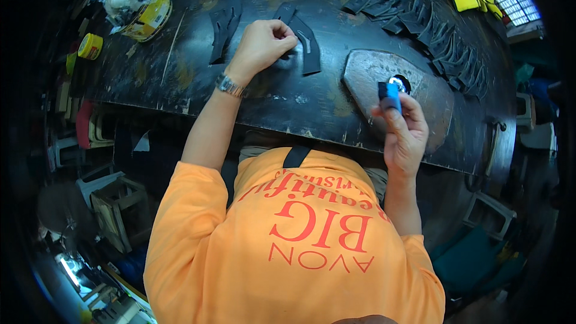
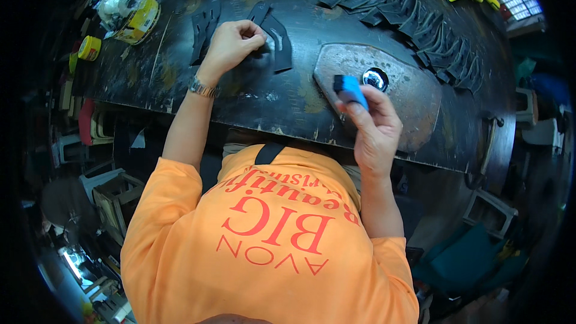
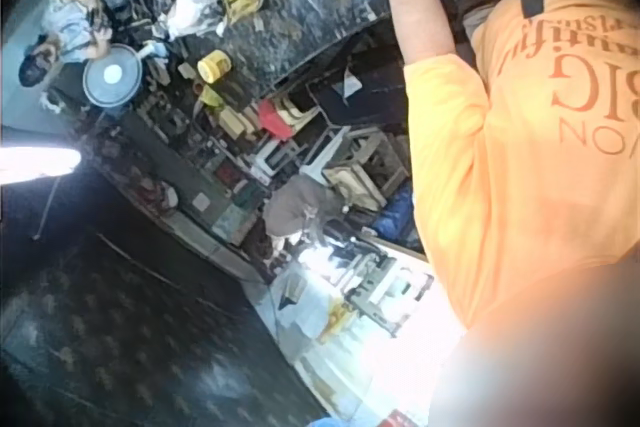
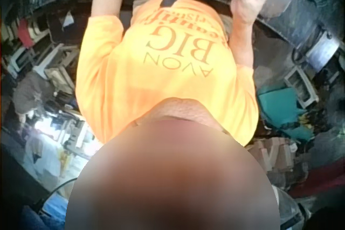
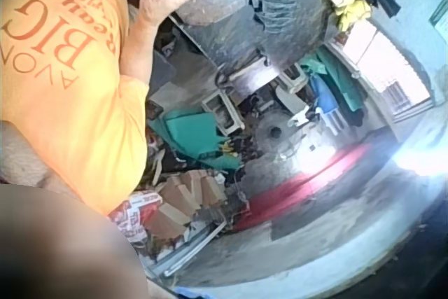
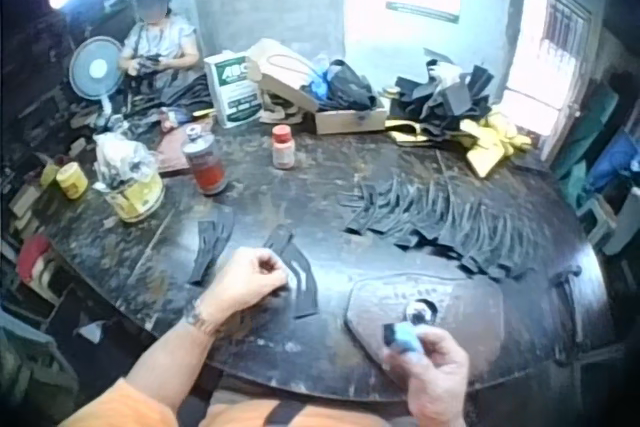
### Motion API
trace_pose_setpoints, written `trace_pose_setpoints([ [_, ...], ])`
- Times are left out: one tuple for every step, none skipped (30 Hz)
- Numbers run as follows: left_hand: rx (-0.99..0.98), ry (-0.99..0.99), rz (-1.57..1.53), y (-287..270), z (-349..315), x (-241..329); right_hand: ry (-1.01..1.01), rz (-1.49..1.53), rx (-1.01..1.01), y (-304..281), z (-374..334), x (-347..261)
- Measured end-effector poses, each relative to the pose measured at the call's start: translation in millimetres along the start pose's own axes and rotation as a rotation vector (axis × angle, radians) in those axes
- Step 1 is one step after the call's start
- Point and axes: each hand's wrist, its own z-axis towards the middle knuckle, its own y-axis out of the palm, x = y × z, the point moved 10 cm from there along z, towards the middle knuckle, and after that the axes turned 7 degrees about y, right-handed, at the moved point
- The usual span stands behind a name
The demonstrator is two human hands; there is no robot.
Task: The person uses a blue utility knife to trim the edges of small black rubber pieces on a workbench. After trimming several pieces, the person picks up a black shoe and shows its sole to another person in the workshop.
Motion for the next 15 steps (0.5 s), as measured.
trace_pose_setpoints([
  [0.02, 0.041, -0.003, 3.8, -4.0, 5.7, 0.055, 0.025, -0.024, 4.7, 1.5, 7.8],
  [0.037, 0.069, 0.001, 7.8, -8.5, 10.8, 0.092, 0.01, -0.043, 9.3, 3.5, 14.0],
  [0.053, 0.09, 0.014, 12.1, -12.5, 16.0, 0.092, -0.008, -0.061, 14.3, 5.3, 17.2],
  [0.055, 0.127, 0.092, 15.3, -15.0, 23.1, 0.119, -0.027, -0.073, 18.0, 4.9, 20.8],
  [0.044, 0.126, 0.073, 20.0, -15.1, 26.1, 0.133, -0.057, -0.09, 22.1, 4.1, 22.8],
  [0.039, 0.136, 0.059, 23.1, -14.6, 30.1, 0.151, -0.063, -0.102, 25.3, 2.7, 24.6],
  [0.044, 0.161, 0.045, 24.7, -13.2, 35.6, 0.181, -0.069, -0.11, 27.9, 1.6, 27.3],
  [0.035, 0.215, 0.1, 26.6, -10.9, 43.5, 0.194, -0.084, -0.105, 28.6, 0.7, 27.6],
  [-0.003, 0.212, 0.194, 31.5, -8.7, 45.5, 0.187, -0.088, -0.112, 30.4, 0.9, 26.3],
  [-0.034, 0.215, 0.289, 35.7, -6.8, 47.4, 0.173, -0.1, -0.107, 29.9, 0.8, 23.4],
  [-0.063, 0.219, 0.381, 39.6, -4.8, 48.6, 0.163, -0.104, -0.101, 28.5, 0.6, 20.8],
  [-0.031, 0.215, 0.41, 38.0, -3.2, 50.1, 0.128, -0.145, -0.077, 24.3, 0.9, 15.4],
  [-0.03, 0.208, 0.442, 38.4, -1.0, 49.9, 0.095, -0.181, -0.052, 19.0, 1.4, 9.8],
  [-0.036, 0.194, 0.471, 38.5, 1.8, 48.6, 0.063, -0.214, -0.028, 13.6, 0.8, 4.5],
  [-0.046, 0.178, 0.499, 38.6, 3.5, 46.8, 0.079, -0.272, 0.04, 1.0, -1.2, 0.6],
])
